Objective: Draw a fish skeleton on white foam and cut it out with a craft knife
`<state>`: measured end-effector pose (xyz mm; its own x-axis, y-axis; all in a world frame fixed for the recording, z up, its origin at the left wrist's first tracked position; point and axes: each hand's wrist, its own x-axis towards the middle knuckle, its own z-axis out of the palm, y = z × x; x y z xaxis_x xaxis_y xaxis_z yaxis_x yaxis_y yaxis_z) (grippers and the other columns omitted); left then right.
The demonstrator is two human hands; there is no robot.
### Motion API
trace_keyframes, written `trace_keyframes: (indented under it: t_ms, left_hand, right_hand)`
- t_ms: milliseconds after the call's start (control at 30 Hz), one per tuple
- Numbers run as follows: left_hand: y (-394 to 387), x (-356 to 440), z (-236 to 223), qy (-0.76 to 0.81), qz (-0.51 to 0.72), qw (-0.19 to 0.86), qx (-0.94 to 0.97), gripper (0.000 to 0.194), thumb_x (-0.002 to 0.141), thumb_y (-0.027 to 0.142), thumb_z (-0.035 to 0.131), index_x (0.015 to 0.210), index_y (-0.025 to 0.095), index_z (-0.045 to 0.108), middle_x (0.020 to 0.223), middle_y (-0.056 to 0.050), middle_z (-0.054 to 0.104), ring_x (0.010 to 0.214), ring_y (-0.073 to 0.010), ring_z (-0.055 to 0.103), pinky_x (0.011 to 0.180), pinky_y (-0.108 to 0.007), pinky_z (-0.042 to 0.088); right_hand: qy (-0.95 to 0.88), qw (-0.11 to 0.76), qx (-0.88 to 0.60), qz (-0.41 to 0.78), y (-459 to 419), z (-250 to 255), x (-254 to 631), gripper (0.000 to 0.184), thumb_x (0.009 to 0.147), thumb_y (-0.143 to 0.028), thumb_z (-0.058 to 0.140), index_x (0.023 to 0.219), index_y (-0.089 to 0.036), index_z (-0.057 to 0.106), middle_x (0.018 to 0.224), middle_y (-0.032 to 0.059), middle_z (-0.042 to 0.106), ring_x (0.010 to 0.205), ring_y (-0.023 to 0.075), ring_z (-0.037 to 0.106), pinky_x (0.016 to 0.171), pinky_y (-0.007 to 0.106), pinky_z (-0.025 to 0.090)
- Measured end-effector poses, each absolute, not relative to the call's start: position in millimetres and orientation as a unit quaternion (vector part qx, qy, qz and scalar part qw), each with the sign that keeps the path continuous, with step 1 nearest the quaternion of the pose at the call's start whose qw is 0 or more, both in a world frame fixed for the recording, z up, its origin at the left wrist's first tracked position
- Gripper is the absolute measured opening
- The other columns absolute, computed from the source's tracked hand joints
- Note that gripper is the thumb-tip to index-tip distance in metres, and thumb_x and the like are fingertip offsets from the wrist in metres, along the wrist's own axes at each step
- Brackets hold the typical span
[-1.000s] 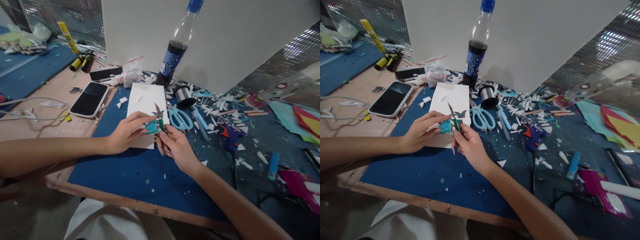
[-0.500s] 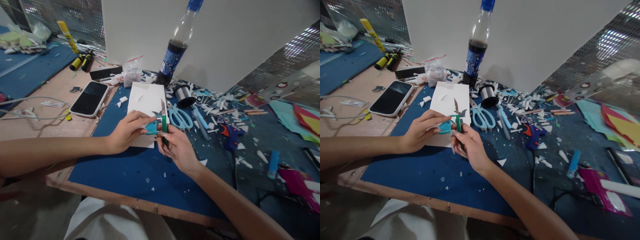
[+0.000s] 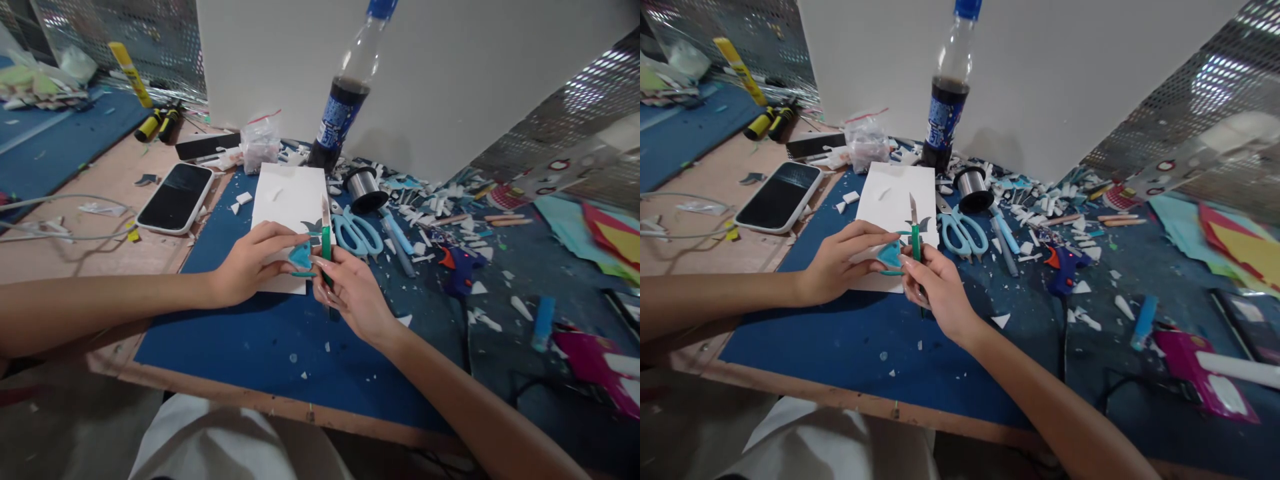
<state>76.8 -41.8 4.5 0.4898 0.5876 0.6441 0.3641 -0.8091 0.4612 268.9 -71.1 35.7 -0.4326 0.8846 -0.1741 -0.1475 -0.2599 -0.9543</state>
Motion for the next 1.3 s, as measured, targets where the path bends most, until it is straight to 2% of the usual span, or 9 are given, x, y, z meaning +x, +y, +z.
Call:
trace_keyframes:
  t_ms: [467, 700, 833, 933, 1033, 1100, 1167, 1300]
  left_hand:
    - [-42, 76, 5, 0.279, 0.425, 0.16, 0.846, 0.037, 0.087, 0.023, 0.056, 0.123, 0.019, 0.05, 0.105, -0.01, 0.06, 0.096, -0.0172, 0.061, 0.08, -0.028, 0.055]
    - [-41, 76, 5, 0.23, 0.401, 0.248, 0.851, 0.037, 0.091, 0.02, 0.047, 0.128, 0.02, 0.046, 0.114, -0.013, 0.055, 0.098, -0.0161, 0.061, 0.074, -0.026, 0.059]
    - [-41, 77, 7, 0.248, 0.414, 0.217, 0.849, 0.031, 0.089, 0.032, 0.052, 0.115, 0.017, 0.053, 0.104, -0.012, 0.06, 0.096, -0.0179, 0.061, 0.081, -0.032, 0.056]
    - [-41, 78, 9, 0.274, 0.415, 0.209, 0.842, 0.037, 0.088, 0.045, 0.047, 0.103, 0.012, 0.055, 0.093, -0.012, 0.06, 0.082, -0.0162, 0.06, 0.073, -0.029, 0.054]
    - [-44, 78, 10, 0.275, 0.396, 0.201, 0.852, 0.042, 0.093, 0.047, 0.033, 0.087, 0.012, 0.054, 0.079, -0.009, 0.056, 0.065, -0.0129, 0.053, 0.058, -0.025, 0.047]
    - [-45, 78, 10, 0.263, 0.381, 0.183, 0.867, 0.041, 0.095, 0.044, 0.029, 0.078, 0.014, 0.051, 0.072, -0.006, 0.053, 0.059, -0.0116, 0.048, 0.053, -0.023, 0.043]
    - [-47, 78, 10, 0.254, 0.371, 0.164, 0.878, 0.039, 0.095, 0.042, 0.031, 0.074, 0.014, 0.048, 0.069, -0.004, 0.051, 0.058, -0.011, 0.047, 0.052, -0.021, 0.04]
    - [-48, 79, 9, 0.235, 0.373, 0.165, 0.882, 0.037, 0.094, 0.043, 0.035, 0.078, 0.013, 0.05, 0.069, -0.004, 0.052, 0.058, -0.0105, 0.049, 0.052, -0.019, 0.041]
  right_hand:
    - [-0.47, 0.364, -0.38, 0.708, -70, 35, 270, 0.012, 0.089, -0.031, 0.05, 0.087, -0.019, 0.05, 0.045, -0.0098, 0.037, 0.036, 0.0032, 0.024, 0.038, 0.022, 0.02]
    - [-0.471, 0.363, -0.379, 0.71, -68, 35, 272, 0.018, 0.087, -0.033, 0.053, 0.078, -0.019, 0.049, 0.048, -0.0095, 0.037, 0.036, 0.0023, 0.025, 0.039, 0.023, 0.021]
    - [-0.492, 0.362, -0.385, 0.692, -69, 33, 272, 0.018, 0.088, -0.035, 0.051, 0.08, -0.019, 0.05, 0.05, -0.009, 0.039, 0.036, 0.0024, 0.025, 0.038, 0.023, 0.021]
    - [-0.544, 0.412, -0.425, 0.594, -69, 31, 274, 0.021, 0.086, -0.037, 0.053, 0.075, -0.02, 0.047, 0.051, -0.0083, 0.038, 0.039, 0.0038, 0.029, 0.04, 0.023, 0.023]
    - [-0.609, 0.446, -0.443, 0.483, -68, 32, 278, 0.03, 0.086, -0.038, 0.054, 0.065, -0.021, 0.042, 0.051, -0.0073, 0.034, 0.042, 0.0051, 0.03, 0.042, 0.024, 0.024]
    - [-0.646, 0.427, -0.436, 0.459, -66, 34, 280, 0.034, 0.089, -0.039, 0.049, 0.061, -0.02, 0.04, 0.052, -0.0059, 0.035, 0.044, 0.0059, 0.031, 0.044, 0.024, 0.025]
    - [-0.685, 0.385, -0.422, 0.452, -66, 38, 279, 0.035, 0.091, -0.039, 0.044, 0.061, -0.02, 0.04, 0.053, -0.0051, 0.035, 0.046, 0.0065, 0.032, 0.046, 0.025, 0.026]
    - [-0.76, 0.31, -0.379, 0.428, -67, 42, 273, 0.031, 0.093, -0.035, 0.039, 0.066, -0.02, 0.038, 0.057, -0.0052, 0.034, 0.05, 0.0069, 0.032, 0.05, 0.024, 0.026]
